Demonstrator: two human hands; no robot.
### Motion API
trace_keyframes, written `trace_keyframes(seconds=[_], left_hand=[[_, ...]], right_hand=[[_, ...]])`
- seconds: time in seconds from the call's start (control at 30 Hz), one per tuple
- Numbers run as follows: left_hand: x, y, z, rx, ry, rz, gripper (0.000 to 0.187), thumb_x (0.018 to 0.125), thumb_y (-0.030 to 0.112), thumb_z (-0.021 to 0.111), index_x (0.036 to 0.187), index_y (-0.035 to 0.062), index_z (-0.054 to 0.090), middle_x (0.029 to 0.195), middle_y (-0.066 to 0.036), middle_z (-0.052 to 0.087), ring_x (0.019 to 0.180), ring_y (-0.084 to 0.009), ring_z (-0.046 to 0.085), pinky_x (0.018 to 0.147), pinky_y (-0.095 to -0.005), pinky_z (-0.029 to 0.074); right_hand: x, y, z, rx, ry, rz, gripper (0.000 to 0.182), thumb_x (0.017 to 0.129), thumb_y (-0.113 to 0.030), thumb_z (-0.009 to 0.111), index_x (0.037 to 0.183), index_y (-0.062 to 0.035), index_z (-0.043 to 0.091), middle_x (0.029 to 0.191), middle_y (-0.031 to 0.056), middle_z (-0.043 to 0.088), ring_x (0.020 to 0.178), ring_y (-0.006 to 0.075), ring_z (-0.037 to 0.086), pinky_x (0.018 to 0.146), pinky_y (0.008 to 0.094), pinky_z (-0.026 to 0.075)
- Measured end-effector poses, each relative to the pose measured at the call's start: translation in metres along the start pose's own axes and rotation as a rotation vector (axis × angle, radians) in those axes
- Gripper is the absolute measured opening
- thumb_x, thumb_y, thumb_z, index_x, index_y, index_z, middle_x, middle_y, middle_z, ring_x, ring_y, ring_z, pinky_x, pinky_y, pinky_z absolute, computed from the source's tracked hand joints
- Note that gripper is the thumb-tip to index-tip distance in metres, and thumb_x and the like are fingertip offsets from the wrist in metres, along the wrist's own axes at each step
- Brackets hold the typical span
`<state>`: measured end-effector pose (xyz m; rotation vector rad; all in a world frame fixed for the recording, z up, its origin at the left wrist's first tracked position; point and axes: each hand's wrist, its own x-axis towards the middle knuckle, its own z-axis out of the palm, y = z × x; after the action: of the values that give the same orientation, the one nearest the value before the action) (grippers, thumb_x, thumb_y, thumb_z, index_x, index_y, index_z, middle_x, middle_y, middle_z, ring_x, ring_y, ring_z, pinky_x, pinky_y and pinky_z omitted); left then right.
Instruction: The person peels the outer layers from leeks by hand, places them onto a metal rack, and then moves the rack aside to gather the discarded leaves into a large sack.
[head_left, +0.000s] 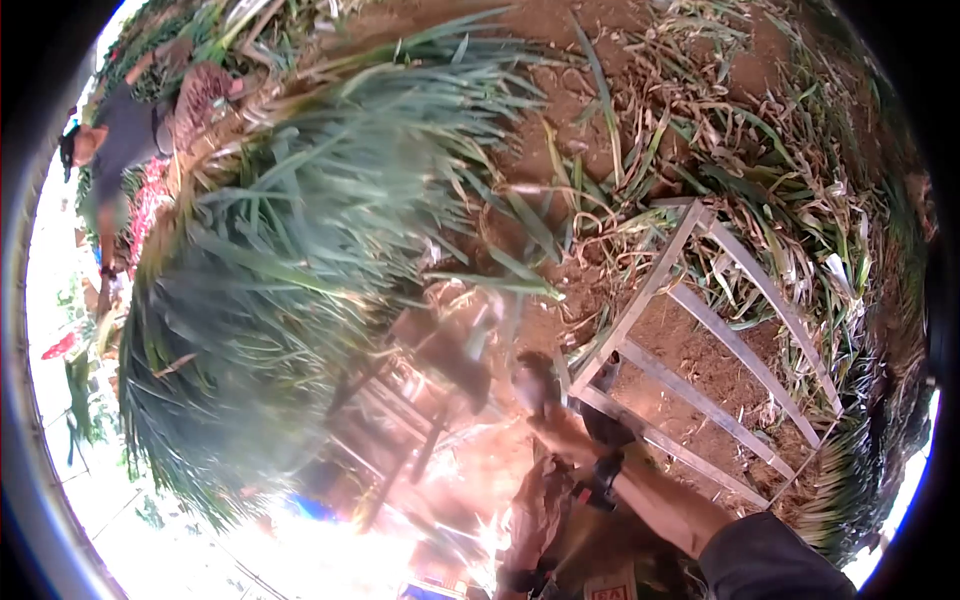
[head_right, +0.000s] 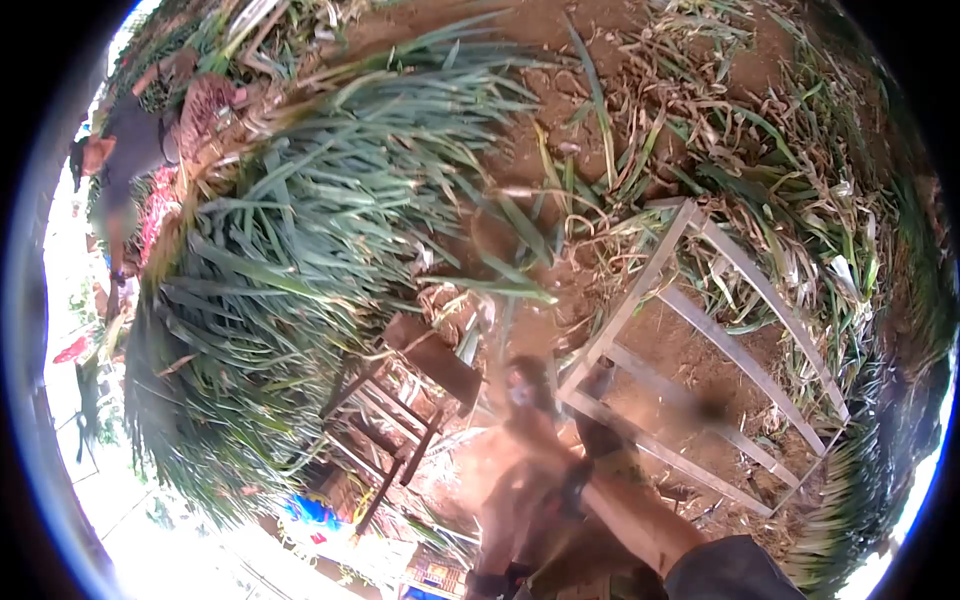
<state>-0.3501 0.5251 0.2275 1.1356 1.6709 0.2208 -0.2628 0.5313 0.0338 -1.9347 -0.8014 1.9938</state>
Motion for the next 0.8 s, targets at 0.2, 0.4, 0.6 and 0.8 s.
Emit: trace_keyframes(seconds=[0.2, 0.4, 0.6, 0.8], left_hand=[[-0.037, -0.135, 0.022, 0.296, -0.239, -0.19, 0.02, 0.095, 0.013, 0.057, 0.112, 0.0066, 0.066, 0.11, -0.013, 0.07, 0.096, -0.0256, 0.068, 0.08, -0.0378, 0.054], [-0.055, -0.146, 0.013, 0.012, -0.148, -0.49, 0.024, 0.095, 0.011, 0.055, 0.116, 0.0049, 0.065, 0.106, -0.01, 0.07, 0.088, -0.0183, 0.069, 0.073, -0.0323, 0.056], [-0.059, -0.137, 0.007, 0.001, -0.11, -0.488, 0.028, 0.092, 0.003, 0.057, 0.12, -0.0004, 0.061, 0.1, -0.011, 0.07, 0.088, -0.0186, 0.069, 0.072, -0.0302, 0.058], [-0.065, -0.162, 0.002, 0.046, -0.195, -0.396, 0.029, 0.1, 0.022, 0.054, 0.118, 0.0001, 0.063, 0.097, -0.016, 0.065, 0.081, -0.0241, 0.067, 0.07, -0.0385, 0.055]], right_hand=[[0.071, -0.057, -0.071, -0.049, -0.288, 0.186, 0.018, 0.09, -0.023, 0.064, 0.092, -0.0053, 0.059, 0.069, 0.0016, 0.055, 0.049, 0.0088, 0.051, 0.034, 0.0252, 0.04], [0.161, -0.091, -0.192, -0.159, 0.035, -0.057, 0.017, 0.092, -0.016, 0.058, 0.079, -0.0061, 0.058, 0.061, 0.0008, 0.054, 0.045, 0.0101, 0.048, 0.037, 0.0216, 0.041], [0.211, -0.13, -0.341, -0.468, 0.782, -0.193, 0.027, 0.102, -0.027, 0.048, 0.107, -0.0035, 0.06, 0.08, 0.0087, 0.058, 0.069, 0.0195, 0.056, 0.067, 0.0424, 0.05], [0.213, -0.135, -0.42, -0.527, 0.973, -0.298, 0.029, 0.1, -0.03, 0.055, 0.109, -0.004, 0.062, 0.079, 0.0158, 0.06, 0.071, 0.0256, 0.06, 0.068, 0.043, 0.05]])
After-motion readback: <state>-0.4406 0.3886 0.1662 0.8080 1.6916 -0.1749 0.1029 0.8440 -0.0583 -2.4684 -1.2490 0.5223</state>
